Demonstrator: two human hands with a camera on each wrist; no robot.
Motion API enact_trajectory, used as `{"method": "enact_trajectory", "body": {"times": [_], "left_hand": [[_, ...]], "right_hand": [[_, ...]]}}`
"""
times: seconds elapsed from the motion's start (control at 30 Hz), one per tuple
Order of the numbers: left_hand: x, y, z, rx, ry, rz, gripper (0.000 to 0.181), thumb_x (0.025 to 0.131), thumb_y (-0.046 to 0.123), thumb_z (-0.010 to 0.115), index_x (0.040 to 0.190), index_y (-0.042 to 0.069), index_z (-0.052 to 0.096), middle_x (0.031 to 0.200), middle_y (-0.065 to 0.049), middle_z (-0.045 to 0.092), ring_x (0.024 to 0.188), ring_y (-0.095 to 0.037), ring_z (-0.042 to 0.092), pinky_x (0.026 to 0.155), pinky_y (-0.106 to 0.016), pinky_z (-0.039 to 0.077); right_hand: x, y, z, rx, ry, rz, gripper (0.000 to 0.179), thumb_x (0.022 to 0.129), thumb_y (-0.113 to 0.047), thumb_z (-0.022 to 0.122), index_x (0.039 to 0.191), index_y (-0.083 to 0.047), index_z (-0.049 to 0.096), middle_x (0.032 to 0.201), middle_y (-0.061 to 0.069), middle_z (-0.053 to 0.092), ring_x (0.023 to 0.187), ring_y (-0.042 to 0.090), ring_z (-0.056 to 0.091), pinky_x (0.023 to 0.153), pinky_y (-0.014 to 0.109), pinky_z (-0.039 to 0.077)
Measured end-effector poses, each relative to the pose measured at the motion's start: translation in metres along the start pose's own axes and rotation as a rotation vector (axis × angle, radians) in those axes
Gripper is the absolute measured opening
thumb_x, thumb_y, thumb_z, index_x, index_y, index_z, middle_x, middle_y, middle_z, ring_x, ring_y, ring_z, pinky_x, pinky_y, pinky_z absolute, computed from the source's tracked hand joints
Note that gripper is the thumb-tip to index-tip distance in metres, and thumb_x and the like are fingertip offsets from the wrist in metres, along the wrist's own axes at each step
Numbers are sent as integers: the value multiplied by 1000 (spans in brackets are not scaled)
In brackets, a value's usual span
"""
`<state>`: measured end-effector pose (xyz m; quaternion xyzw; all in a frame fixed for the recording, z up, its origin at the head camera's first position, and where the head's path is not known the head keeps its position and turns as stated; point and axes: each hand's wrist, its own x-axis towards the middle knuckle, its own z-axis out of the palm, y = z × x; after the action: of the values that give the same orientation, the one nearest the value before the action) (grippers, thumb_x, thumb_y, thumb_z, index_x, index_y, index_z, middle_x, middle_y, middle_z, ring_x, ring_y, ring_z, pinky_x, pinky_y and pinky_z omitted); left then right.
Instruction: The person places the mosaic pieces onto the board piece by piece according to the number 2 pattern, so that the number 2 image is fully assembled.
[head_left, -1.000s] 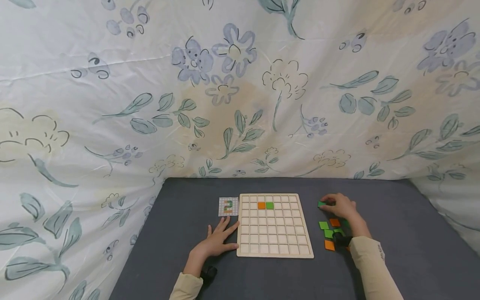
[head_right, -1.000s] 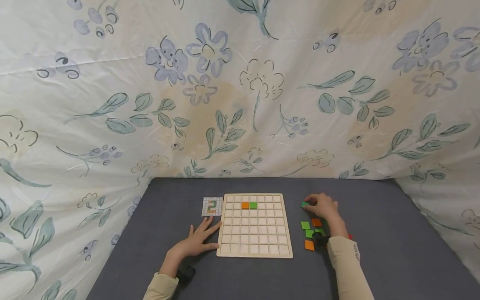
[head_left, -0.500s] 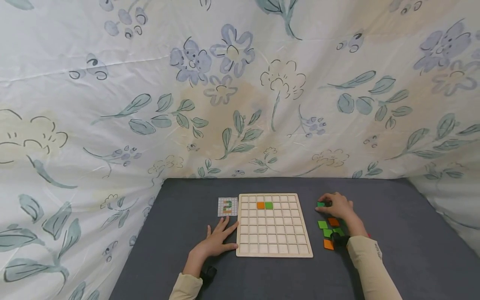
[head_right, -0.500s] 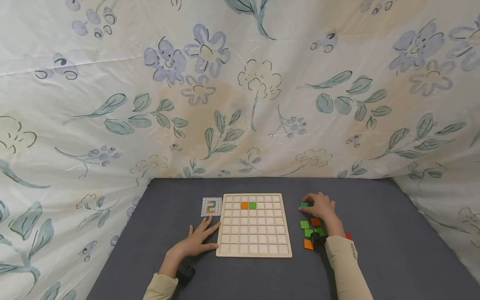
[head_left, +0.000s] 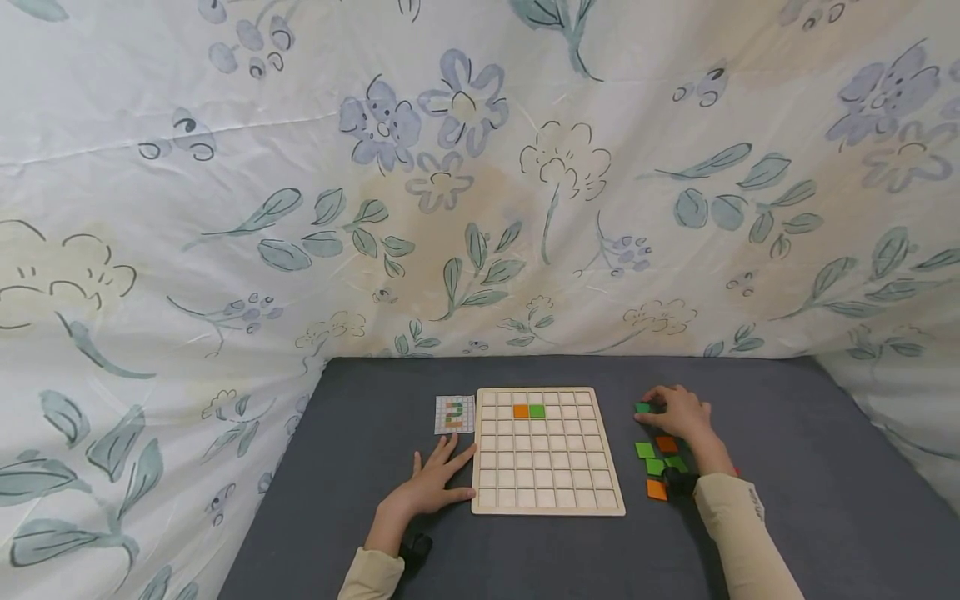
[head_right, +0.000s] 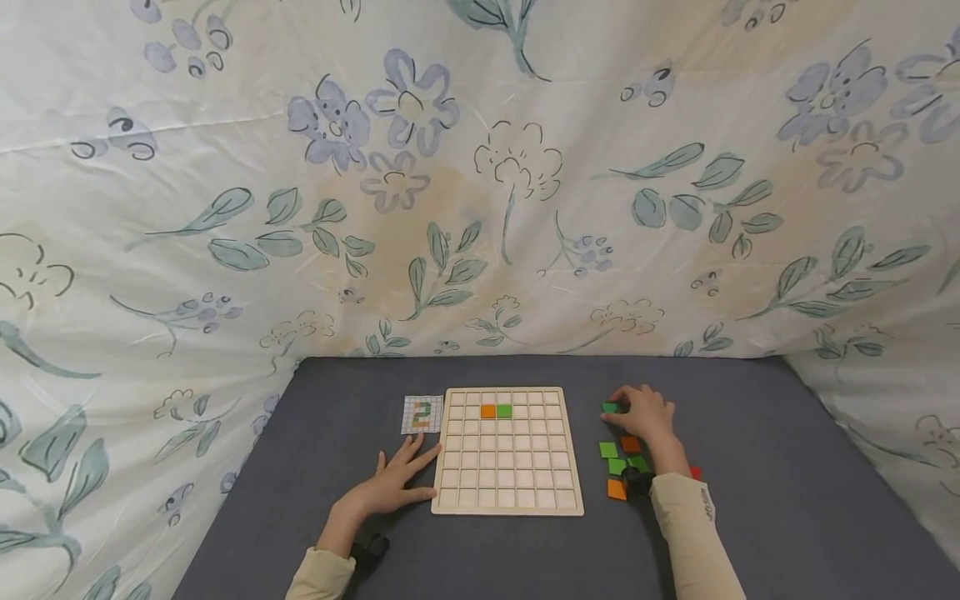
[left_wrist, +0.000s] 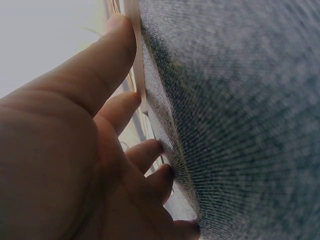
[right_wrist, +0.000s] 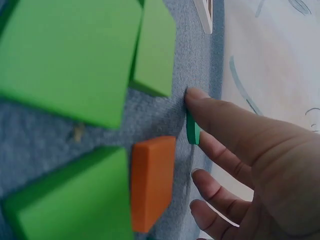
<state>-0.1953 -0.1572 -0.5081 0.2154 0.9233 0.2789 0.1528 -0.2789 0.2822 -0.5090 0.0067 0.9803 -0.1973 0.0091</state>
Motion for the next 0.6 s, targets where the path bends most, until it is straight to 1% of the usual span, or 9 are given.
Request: {"method": "enact_trajectory", "body": {"times": [0.1, 0.33, 0.5, 0.6], "left_hand": [[0, -1, 1, 2, -4, 0, 71, 88, 42, 60, 147, 16, 29, 154, -18, 10, 142, -39, 3, 102, -71, -6], [2, -3, 2, 10, -6, -3, 71, 88, 43, 59, 148, 18, 28, 154, -18, 10, 142, -38, 3, 102, -71, -6], [1, -3, 2, -4, -12, 0, 71, 88, 42, 59, 148, 18, 28, 155, -17, 9, 142, -38, 2, 102, -70, -7], [1, -2, 1, -7, -14, 1, 71, 88, 41, 59, 148, 18, 28, 155, -17, 9, 142, -38, 2, 102, -70, -7]], "right_hand": [[-2, 2, -1, -1, 1, 15, 51, 77, -42, 73, 111, -5, 61, 104, 22, 52, 93, 41, 46, 75, 57, 31], [-3, 2, -2, -1, -2, 24, 49, 79, -40, 72, 111, -5, 61, 104, 21, 52, 93, 41, 46, 74, 56, 32], [-4, 3, -2, 8, 11, 8, 44, 80, -37, 72, 110, -7, 63, 102, 20, 52, 91, 40, 46, 74, 56, 31], [-4, 2, -2, 15, 32, -13, 41, 79, -36, 73, 109, -8, 64, 101, 20, 52, 90, 39, 46, 73, 54, 30]]}}
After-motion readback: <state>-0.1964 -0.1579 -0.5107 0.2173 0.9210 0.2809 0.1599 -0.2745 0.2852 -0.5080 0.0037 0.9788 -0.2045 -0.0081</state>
